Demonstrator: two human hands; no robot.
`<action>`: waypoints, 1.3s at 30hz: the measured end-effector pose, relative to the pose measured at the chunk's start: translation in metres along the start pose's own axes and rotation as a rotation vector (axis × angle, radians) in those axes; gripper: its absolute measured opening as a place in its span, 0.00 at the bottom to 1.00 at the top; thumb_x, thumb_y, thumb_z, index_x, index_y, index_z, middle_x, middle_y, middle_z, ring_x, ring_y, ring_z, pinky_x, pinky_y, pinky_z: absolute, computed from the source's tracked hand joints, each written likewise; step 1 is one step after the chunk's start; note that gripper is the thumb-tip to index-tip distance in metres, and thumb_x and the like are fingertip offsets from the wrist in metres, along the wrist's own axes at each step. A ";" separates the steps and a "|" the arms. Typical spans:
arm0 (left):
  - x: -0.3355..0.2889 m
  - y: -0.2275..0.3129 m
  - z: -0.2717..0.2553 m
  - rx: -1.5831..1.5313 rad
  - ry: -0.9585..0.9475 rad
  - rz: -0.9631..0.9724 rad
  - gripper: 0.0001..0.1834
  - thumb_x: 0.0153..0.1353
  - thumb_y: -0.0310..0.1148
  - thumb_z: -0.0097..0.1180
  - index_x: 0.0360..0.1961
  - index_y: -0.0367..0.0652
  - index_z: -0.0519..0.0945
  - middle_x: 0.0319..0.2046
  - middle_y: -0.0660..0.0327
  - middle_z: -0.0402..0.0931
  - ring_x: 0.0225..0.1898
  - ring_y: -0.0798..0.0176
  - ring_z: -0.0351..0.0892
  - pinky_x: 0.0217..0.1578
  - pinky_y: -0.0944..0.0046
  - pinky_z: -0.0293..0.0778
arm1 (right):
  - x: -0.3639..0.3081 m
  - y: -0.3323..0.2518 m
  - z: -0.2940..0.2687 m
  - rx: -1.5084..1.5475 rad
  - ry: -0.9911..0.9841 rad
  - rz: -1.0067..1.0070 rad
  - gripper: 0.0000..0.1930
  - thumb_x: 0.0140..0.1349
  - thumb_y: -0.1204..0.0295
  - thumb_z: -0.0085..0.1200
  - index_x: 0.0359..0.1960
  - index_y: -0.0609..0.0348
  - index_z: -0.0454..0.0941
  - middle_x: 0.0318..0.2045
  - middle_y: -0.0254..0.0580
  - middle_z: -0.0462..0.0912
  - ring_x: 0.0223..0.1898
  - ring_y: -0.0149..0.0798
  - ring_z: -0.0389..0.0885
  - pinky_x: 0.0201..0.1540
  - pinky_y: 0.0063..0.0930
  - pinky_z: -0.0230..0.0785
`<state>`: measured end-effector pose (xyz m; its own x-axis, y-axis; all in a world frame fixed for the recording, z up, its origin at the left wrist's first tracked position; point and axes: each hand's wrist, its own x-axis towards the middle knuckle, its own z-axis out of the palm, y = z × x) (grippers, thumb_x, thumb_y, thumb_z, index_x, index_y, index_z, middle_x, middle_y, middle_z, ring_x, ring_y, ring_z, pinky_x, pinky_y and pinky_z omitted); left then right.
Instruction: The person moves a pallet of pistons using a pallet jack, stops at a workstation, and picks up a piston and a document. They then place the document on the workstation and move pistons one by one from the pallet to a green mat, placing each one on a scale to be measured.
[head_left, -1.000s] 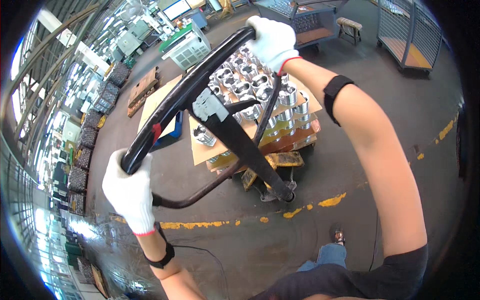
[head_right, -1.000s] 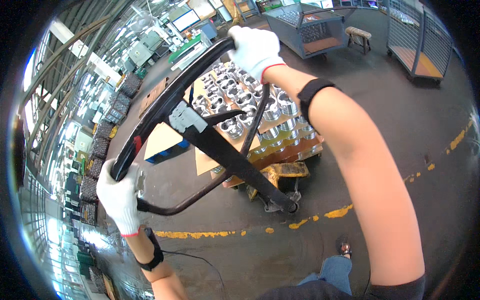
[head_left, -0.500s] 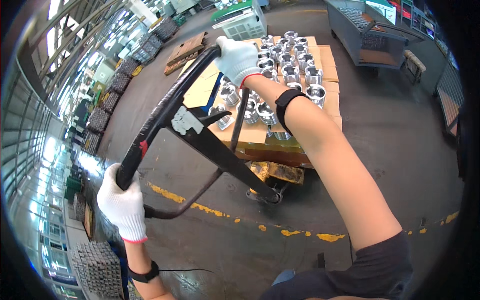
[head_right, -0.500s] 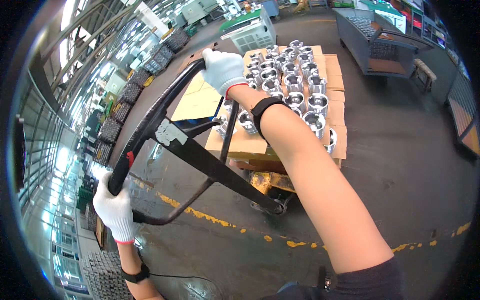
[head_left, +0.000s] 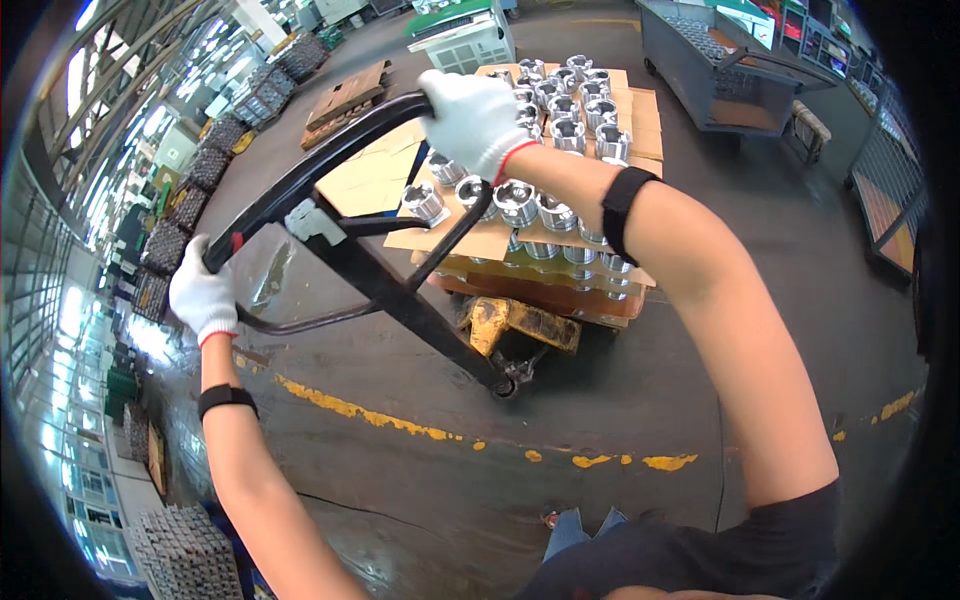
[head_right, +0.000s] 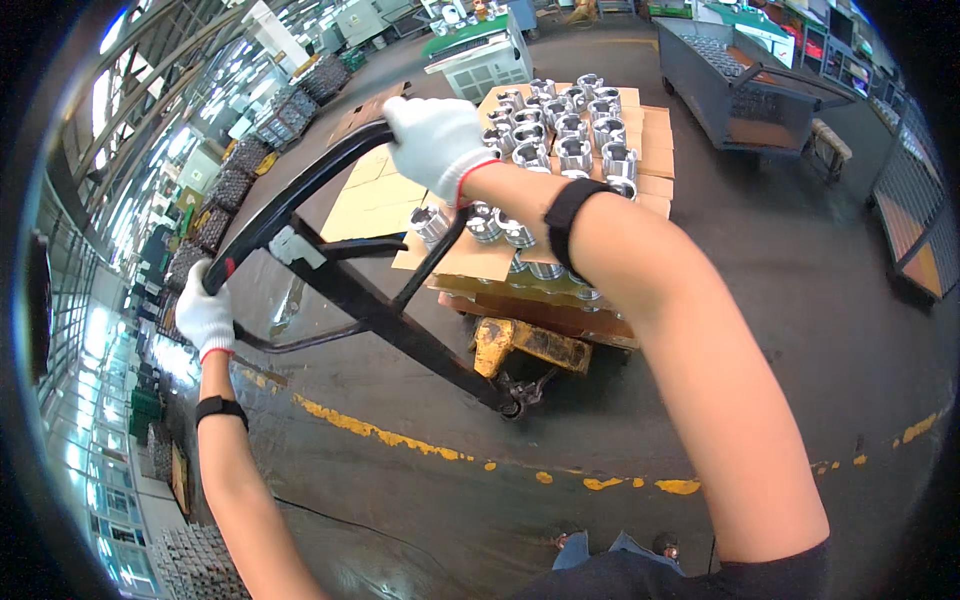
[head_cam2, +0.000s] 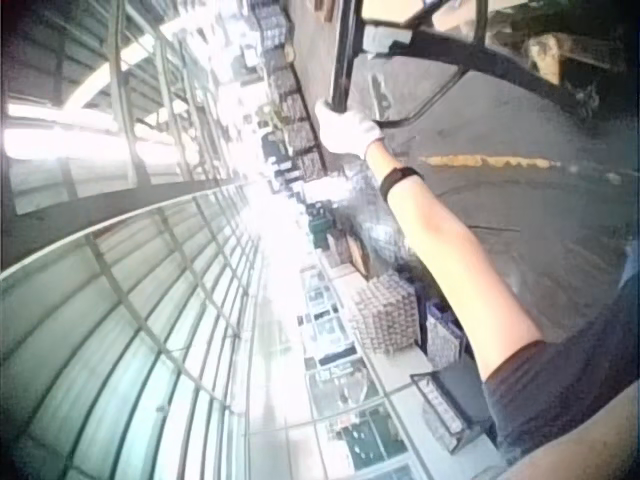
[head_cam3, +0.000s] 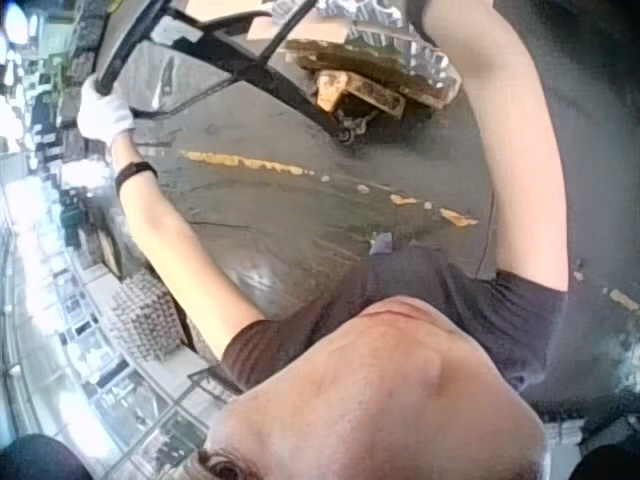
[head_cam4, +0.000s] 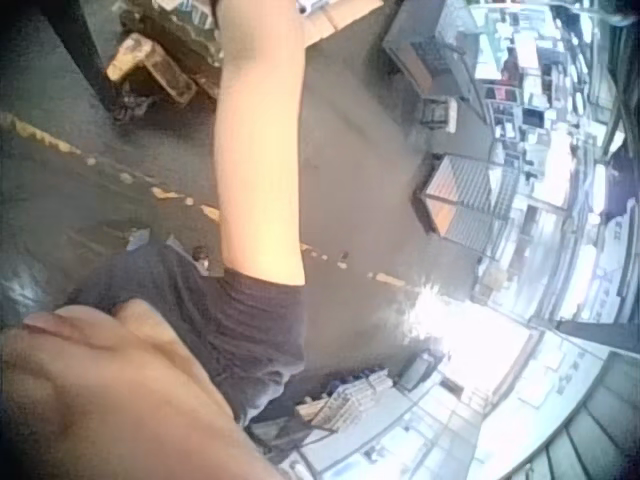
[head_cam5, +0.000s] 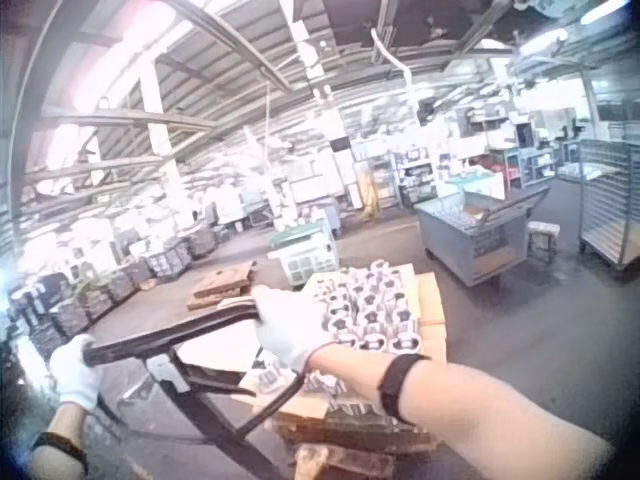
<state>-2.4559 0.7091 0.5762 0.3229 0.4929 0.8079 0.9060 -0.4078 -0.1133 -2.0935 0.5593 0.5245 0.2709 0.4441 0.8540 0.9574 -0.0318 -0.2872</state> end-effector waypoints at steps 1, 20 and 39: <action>0.009 0.004 0.011 -0.095 0.028 0.062 0.17 0.53 0.32 0.62 0.47 0.58 0.82 0.35 0.55 0.84 0.37 0.50 0.85 0.39 0.57 0.77 | 0.000 0.008 -0.009 -0.037 0.020 0.002 0.12 0.54 0.64 0.60 0.37 0.52 0.76 0.29 0.45 0.82 0.34 0.52 0.82 0.37 0.44 0.74; 0.063 0.153 0.018 -0.451 0.110 0.348 0.06 0.50 0.34 0.58 0.31 0.47 0.80 0.27 0.52 0.81 0.33 0.46 0.82 0.37 0.49 0.76 | -0.019 0.096 -0.146 -0.428 0.289 0.057 0.14 0.55 0.65 0.67 0.40 0.56 0.82 0.28 0.47 0.85 0.31 0.43 0.87 0.36 0.30 0.76; 0.074 0.221 0.084 -0.849 0.291 0.629 0.14 0.47 0.39 0.66 0.37 0.53 0.82 0.27 0.59 0.82 0.32 0.51 0.83 0.35 0.54 0.77 | -0.110 0.018 -0.210 -0.319 0.332 0.365 0.12 0.60 0.75 0.64 0.44 0.63 0.78 0.27 0.31 0.79 0.25 0.21 0.72 0.29 0.18 0.66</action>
<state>-2.2091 0.7199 0.5619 0.4833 -0.1433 0.8636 0.0825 -0.9747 -0.2079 -2.0846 0.3216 0.5160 0.5565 0.0510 0.8293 0.7651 -0.4205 -0.4876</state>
